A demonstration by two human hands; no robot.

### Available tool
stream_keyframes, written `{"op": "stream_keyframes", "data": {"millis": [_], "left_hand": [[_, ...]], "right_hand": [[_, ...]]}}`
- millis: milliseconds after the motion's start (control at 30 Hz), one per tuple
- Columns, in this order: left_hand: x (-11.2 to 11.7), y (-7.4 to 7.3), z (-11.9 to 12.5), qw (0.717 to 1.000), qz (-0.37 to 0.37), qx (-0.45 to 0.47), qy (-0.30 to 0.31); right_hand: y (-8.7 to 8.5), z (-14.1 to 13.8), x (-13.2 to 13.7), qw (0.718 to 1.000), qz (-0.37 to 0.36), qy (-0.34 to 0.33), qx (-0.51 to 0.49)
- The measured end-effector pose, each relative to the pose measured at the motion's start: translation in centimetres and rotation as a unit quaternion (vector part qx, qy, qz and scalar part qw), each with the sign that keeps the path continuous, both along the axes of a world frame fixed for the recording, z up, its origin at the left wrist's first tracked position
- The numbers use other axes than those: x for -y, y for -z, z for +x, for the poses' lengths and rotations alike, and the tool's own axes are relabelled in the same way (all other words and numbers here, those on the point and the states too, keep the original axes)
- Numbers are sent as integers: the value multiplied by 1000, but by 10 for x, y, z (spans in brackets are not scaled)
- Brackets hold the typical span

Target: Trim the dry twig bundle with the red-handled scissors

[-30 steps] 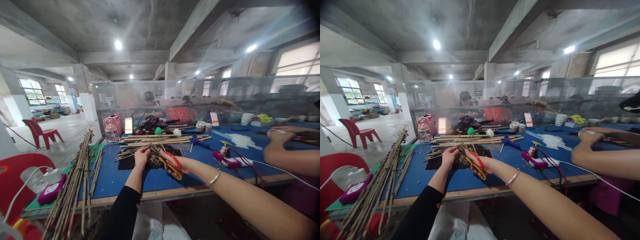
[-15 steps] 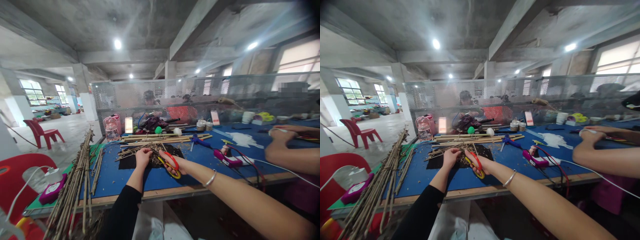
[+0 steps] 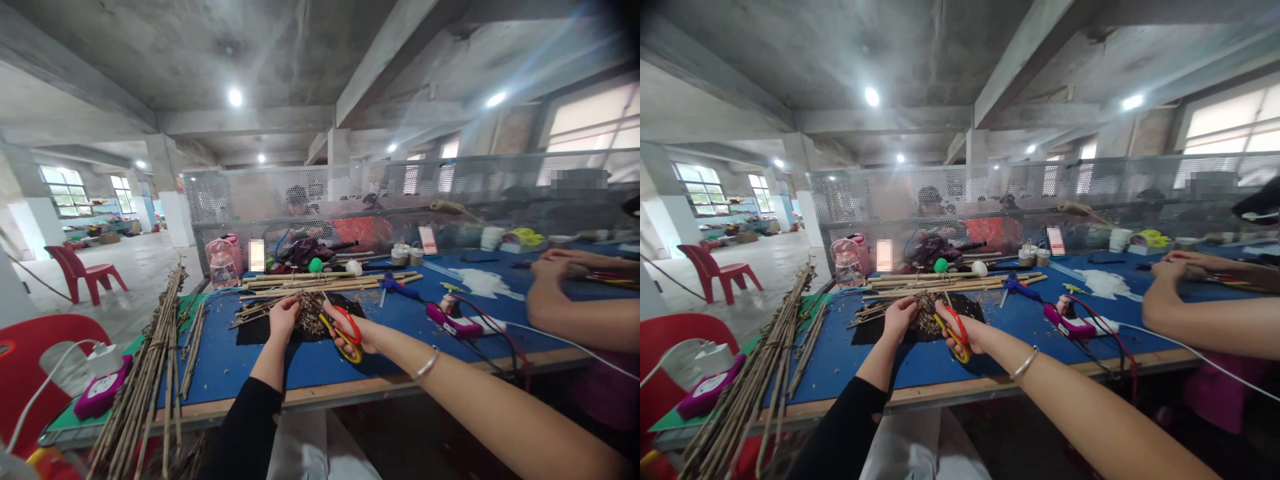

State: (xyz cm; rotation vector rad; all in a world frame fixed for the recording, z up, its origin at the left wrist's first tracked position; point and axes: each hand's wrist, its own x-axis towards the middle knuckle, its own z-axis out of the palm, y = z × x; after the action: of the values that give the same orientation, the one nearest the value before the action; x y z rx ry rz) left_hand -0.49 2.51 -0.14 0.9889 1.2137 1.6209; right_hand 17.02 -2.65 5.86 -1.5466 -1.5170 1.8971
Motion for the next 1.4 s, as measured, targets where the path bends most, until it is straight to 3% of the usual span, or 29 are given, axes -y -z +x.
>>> {"op": "stream_keyframes", "data": {"millis": [200, 667, 867, 1233, 1400], "left_hand": [[2, -2, -2, 999, 36, -21, -29], [5, -2, -4, 977, 59, -195, -68], [7, -4, -1, 981, 55, -180, -52], [3, 1, -2, 990, 50, -129, -41], [3, -2, -2, 999, 14, -11, -33]], "right_hand": [[-14, 2, 11, 997, -18, -51, 51], [-9, -7, 8, 998, 4, -52, 48], [-2, -10, 2, 1000, 7, -7, 26], [4, -6, 2, 996, 81, 7, 30], [-4, -1, 4, 999, 30, 26, 25]]}}
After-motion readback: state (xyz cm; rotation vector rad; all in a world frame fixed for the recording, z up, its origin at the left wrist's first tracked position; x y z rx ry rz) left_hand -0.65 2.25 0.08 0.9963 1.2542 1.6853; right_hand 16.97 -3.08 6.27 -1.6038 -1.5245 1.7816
